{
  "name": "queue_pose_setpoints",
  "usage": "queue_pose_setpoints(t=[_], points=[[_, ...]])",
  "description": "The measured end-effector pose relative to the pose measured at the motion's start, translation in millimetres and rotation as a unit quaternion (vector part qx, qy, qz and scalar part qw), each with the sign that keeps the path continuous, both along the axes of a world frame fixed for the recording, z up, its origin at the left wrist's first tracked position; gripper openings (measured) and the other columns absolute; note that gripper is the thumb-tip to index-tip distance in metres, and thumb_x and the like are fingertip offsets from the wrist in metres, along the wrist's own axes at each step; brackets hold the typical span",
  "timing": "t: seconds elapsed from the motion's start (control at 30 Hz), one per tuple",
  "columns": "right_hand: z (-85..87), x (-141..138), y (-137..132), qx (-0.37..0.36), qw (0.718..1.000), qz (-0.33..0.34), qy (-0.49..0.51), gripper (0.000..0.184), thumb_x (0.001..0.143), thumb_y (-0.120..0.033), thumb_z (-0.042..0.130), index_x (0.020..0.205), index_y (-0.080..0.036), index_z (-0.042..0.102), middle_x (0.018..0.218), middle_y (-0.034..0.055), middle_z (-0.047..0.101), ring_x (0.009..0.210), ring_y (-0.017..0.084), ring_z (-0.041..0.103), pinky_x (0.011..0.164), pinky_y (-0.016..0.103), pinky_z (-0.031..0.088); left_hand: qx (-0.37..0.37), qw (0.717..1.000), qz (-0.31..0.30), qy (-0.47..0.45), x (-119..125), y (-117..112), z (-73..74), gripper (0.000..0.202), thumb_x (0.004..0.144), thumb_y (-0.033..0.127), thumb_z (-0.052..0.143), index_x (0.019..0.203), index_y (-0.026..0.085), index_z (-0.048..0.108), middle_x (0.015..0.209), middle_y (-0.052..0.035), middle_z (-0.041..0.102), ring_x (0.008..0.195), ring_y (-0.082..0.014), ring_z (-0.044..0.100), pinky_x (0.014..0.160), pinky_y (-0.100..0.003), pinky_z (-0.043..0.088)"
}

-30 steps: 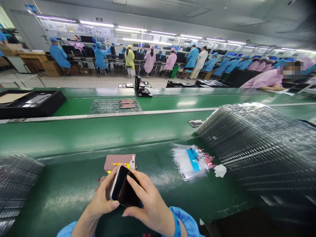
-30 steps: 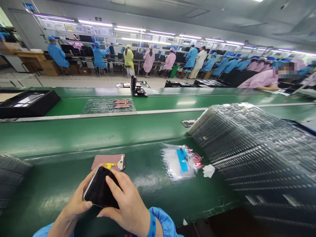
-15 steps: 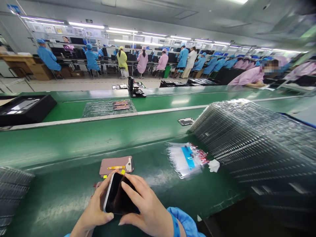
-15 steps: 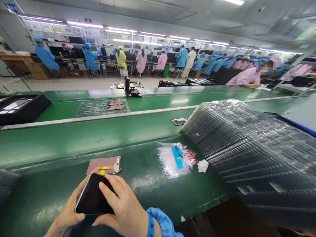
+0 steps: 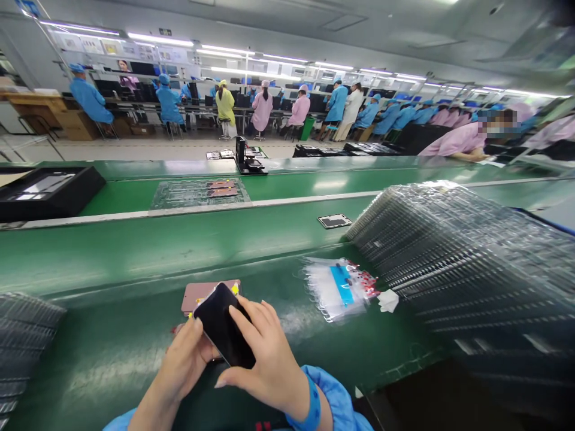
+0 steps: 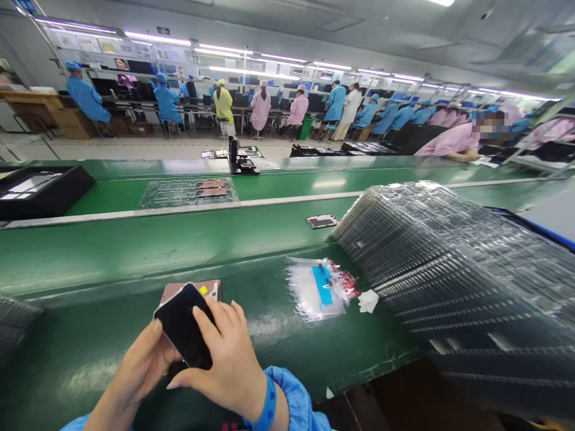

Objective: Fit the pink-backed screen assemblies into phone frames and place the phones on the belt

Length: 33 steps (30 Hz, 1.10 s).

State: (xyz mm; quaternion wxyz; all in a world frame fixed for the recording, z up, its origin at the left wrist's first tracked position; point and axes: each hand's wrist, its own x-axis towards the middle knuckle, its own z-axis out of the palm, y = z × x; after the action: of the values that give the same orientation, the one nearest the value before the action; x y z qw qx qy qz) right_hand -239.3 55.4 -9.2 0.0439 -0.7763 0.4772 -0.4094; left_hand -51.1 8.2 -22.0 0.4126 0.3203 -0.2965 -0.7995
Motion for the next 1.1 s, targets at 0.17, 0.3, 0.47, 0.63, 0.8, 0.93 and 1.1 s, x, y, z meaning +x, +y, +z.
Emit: queue_pose_setpoints(t=[0.17, 0.3, 0.47, 0.63, 0.8, 0.93, 1.1], points=[[-11.4, -16.0, -7.0, 0.263, 0.931, 0.063, -0.247, 0.061, 0.100, -0.059, 0.043, 0.139, -0.014, 0.055, 0.126, 0.0150, 0.064, 0.115, 0.026, 0.062, 0.097, 0.040, 0.051, 0.018, 0.996, 0.039, -0.073, 2.9, -23.5, 24.5, 0.052, 0.078, 0.047, 0.076, 0.115, 0.012, 0.067, 0.101, -0.0153, 0.074, 0.081, -0.0283, 0.072, 0.069, -0.040, 0.062], [-16.4, -21.5, -6.7, 0.475, 0.778, 0.165, -0.376, 0.063, 0.094, -0.067, 0.048, 0.106, -0.008, 0.069, 0.084, 0.0128, 0.072, 0.078, 0.022, 0.072, 0.068, 0.027, 0.054, 0.005, 0.993, 0.061, -0.103, 11.5, -30.9, 23.8, 0.054, 0.082, 0.049, 0.070, 0.120, 0.011, 0.067, 0.101, -0.0164, 0.074, 0.088, -0.0305, 0.072, 0.073, -0.039, 0.061], [-23.4, -15.4, -5.3, 0.483, 0.729, 0.203, -0.440, 0.058, 0.089, -0.060, 0.062, 0.112, -0.007, 0.063, 0.083, 0.0128, 0.072, 0.082, 0.022, 0.074, 0.069, 0.024, 0.054, 0.009, 0.995, 0.040, -0.090, 7.8, -29.6, 28.6, 0.064, 0.084, 0.063, 0.060, 0.126, 0.015, 0.065, 0.114, -0.0160, 0.071, 0.098, -0.0325, 0.070, 0.076, -0.040, 0.060], [-27.4, -14.2, -9.9, 0.401, 0.754, 0.173, -0.490, 0.052, 0.093, -0.056, 0.062, 0.117, -0.009, 0.062, 0.086, 0.0113, 0.073, 0.077, 0.018, 0.073, 0.070, 0.025, 0.056, -0.055, 0.992, -0.079, -0.081, 3.5, -17.1, 26.7, 0.070, 0.088, 0.071, 0.047, 0.131, 0.017, 0.061, 0.122, -0.0161, 0.067, 0.098, -0.0267, 0.067, 0.073, -0.032, 0.056], [-31.6, -16.3, -12.5, 0.360, 0.766, 0.142, -0.514, 0.047, 0.095, -0.051, 0.061, 0.122, -0.013, 0.062, 0.094, 0.0092, 0.073, 0.079, 0.017, 0.073, 0.073, 0.026, 0.057, -0.153, 0.954, -0.117, -0.230, 3.9, -3.9, 8.5, 0.049, 0.085, 0.062, 0.061, 0.084, 0.013, 0.068, 0.079, -0.0051, 0.064, 0.062, -0.0116, 0.053, 0.060, -0.023, 0.043], [-30.1, -14.9, -11.8, 0.344, 0.774, 0.136, -0.514, 0.042, 0.096, -0.048, 0.060, 0.122, -0.015, 0.063, 0.094, 0.0080, 0.073, 0.079, 0.017, 0.072, 0.073, 0.025, 0.057, -0.207, 0.928, -0.080, -0.298, -1.8, -0.2, 7.8, 0.058, 0.083, 0.069, 0.056, 0.061, 0.015, 0.053, 0.055, 0.0010, 0.047, 0.055, -0.0104, 0.043, 0.061, -0.024, 0.036], [-24.4, -12.3, -9.5, 0.318, 0.803, 0.105, -0.493, 0.040, 0.097, -0.049, 0.058, 0.116, -0.014, 0.065, 0.098, 0.0090, 0.072, 0.075, 0.018, 0.072, 0.072, 0.027, 0.056, -0.228, 0.915, -0.050, -0.330, -9.7, 5.1, 12.9, 0.062, 0.083, 0.075, 0.049, 0.059, 0.018, 0.046, 0.056, 0.0004, 0.047, 0.060, -0.0124, 0.042, 0.064, -0.024, 0.036]])
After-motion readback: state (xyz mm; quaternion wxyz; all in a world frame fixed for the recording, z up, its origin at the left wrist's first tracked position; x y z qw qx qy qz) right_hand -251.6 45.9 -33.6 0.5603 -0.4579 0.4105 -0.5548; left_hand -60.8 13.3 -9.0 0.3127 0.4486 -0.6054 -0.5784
